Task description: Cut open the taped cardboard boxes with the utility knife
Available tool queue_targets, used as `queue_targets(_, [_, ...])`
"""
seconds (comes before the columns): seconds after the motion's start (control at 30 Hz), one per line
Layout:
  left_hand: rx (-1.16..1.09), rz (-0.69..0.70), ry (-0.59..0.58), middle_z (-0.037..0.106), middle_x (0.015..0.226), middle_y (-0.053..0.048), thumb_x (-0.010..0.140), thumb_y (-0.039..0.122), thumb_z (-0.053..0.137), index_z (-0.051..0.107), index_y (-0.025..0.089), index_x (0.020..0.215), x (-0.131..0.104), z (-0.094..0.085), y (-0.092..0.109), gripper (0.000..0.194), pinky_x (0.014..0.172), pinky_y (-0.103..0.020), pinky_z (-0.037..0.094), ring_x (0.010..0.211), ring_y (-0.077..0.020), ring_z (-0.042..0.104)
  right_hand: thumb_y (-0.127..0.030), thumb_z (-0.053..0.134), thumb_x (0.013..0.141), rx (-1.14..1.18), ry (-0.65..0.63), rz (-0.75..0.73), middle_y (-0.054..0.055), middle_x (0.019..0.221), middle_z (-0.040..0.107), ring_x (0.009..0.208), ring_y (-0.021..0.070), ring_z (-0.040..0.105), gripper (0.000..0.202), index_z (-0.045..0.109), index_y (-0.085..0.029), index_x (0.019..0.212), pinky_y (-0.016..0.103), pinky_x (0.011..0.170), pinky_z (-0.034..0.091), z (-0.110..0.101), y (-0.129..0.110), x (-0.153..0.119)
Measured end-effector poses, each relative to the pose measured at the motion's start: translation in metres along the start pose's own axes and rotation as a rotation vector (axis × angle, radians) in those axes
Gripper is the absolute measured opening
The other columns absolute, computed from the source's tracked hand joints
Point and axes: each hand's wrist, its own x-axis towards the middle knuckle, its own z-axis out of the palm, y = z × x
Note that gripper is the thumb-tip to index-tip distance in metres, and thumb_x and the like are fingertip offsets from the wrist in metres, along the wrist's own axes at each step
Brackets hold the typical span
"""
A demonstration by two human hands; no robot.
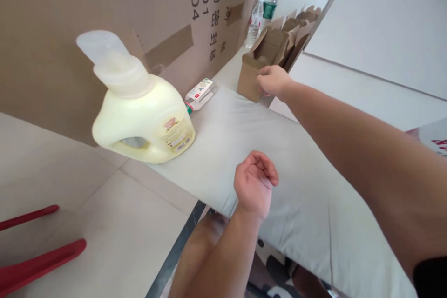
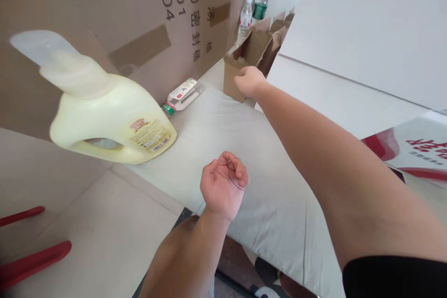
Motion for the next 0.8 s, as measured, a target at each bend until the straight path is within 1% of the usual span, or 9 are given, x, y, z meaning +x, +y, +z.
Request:
queue_targets(0.07, [-0.005, 0.015, 0.001, 0.051, 0.055, 0.000, 0.071, 0.048, 0.064, 0.061, 0.019, 0.069, 0.000, 0.000, 0.004, 0.029, 0.051, -0.027, 0.033, 0.046, -0.0113, 0.046, -0.007, 0.063, 0.072, -0.040, -0.008, 0.064, 0.010, 0.089, 0.067, 0.095, 0.0289, 0.069, 0.020, 0.067, -0.012, 0.090, 0.063, 0.099, 0.052, -0.002, 0.003, -0.007])
queue_targets(0.17, [0.042, 0.115, 0.066, 0.050, 0.055, 0.001, 0.072, 0.048, 0.062, 0.060, 0.019, 0.071, 0.000, 0.000, 0.008, 0.029, 0.051, -0.025, 0.035, 0.048, -0.0113, 0.046, -0.013, 0.061, 0.077, -0.085, 0.014, 0.060, 0.004, 0.080, 0.067, 0.084, 0.0242, 0.069, 0.029, 0.068, -0.016, 0.105, 0.056, 0.098, 0.055, -0.018, -0.002, -0.048])
queue_targets(0.3, [0.187, 0.393, 0.359, 0.052, 0.060, 0.001, 0.072, 0.046, 0.059, 0.059, 0.020, 0.071, 0.002, -0.002, 0.012, 0.025, 0.051, -0.023, 0.038, 0.054, -0.0115, 0.051, -0.022, 0.060, 0.081, -0.050, 0.001, 0.013, 0.003, 0.083, 0.069, 0.068, 0.0182, 0.064, 0.023, 0.069, -0.019, 0.101, 0.041, 0.076, 0.058, -0.059, -0.010, -0.146])
queue_targets(0.37, [0.268, 0.465, 0.410, 0.059, 0.071, -0.001, 0.076, 0.043, 0.056, 0.058, 0.021, 0.075, 0.004, -0.005, 0.012, 0.022, 0.057, -0.022, 0.043, 0.067, -0.0134, 0.060, -0.024, 0.061, 0.081, 0.009, 0.056, 0.035, 0.001, 0.079, 0.066, 0.064, 0.0165, 0.061, 0.016, 0.069, -0.021, 0.094, 0.034, 0.063, 0.053, -0.086, -0.007, -0.204])
queue_targets(0.43, [0.377, 0.514, 0.386, 0.067, 0.093, -0.004, 0.083, 0.043, 0.055, 0.061, 0.022, 0.085, 0.007, -0.009, 0.006, 0.022, 0.068, -0.024, 0.049, 0.091, -0.0164, 0.066, -0.023, 0.065, 0.081, 0.068, 0.131, 0.053, 0.000, 0.072, 0.063, 0.060, 0.0152, 0.057, 0.004, 0.068, -0.023, 0.083, 0.031, 0.059, 0.046, -0.116, -0.001, -0.265])
queue_targets(0.47, [0.442, 0.532, 0.360, 0.067, 0.104, -0.005, 0.086, 0.045, 0.056, 0.062, 0.023, 0.091, 0.008, -0.012, 0.000, 0.023, 0.075, -0.025, 0.051, 0.102, -0.0181, 0.065, -0.024, 0.067, 0.082, 0.096, 0.154, 0.051, 0.000, 0.071, 0.062, 0.062, 0.0158, 0.056, 0.005, 0.066, -0.024, 0.077, 0.032, 0.059, 0.044, -0.131, 0.003, -0.295])
queue_targets(0.6, [0.712, 0.573, 0.120, 0.062, 0.131, -0.005, 0.092, 0.060, 0.059, 0.061, 0.031, 0.115, 0.004, -0.019, -0.035, 0.037, 0.100, -0.039, 0.054, 0.129, -0.0257, 0.058, -0.029, 0.070, 0.086, 0.082, 0.345, 0.038, 0.008, 0.089, 0.073, 0.078, 0.0234, 0.065, 0.019, 0.062, -0.025, 0.070, 0.039, 0.067, 0.047, -0.178, 0.014, -0.392])
queue_targets(0.7, [0.968, 0.653, -0.064, 0.055, 0.145, -0.003, 0.092, 0.072, 0.053, 0.056, 0.038, 0.130, -0.003, -0.014, -0.063, 0.051, 0.115, -0.047, 0.046, 0.144, -0.0293, 0.048, -0.025, 0.069, 0.087, 0.029, 0.382, -0.015, 0.007, 0.086, 0.075, 0.076, 0.0243, 0.068, 0.021, 0.060, -0.024, 0.069, 0.039, 0.066, 0.049, -0.196, 0.012, -0.431])
queue_targets(0.8, [1.191, 0.797, -0.192, 0.048, 0.152, -0.001, 0.090, 0.080, 0.047, 0.054, 0.040, 0.135, -0.005, -0.005, -0.078, 0.060, 0.120, -0.047, 0.042, 0.154, -0.0305, 0.036, -0.017, 0.069, 0.083, -0.016, 0.315, -0.146, 0.006, 0.084, 0.075, 0.075, 0.0226, 0.070, 0.020, 0.056, -0.022, 0.069, 0.036, 0.063, 0.050, -0.211, 0.010, -0.444])
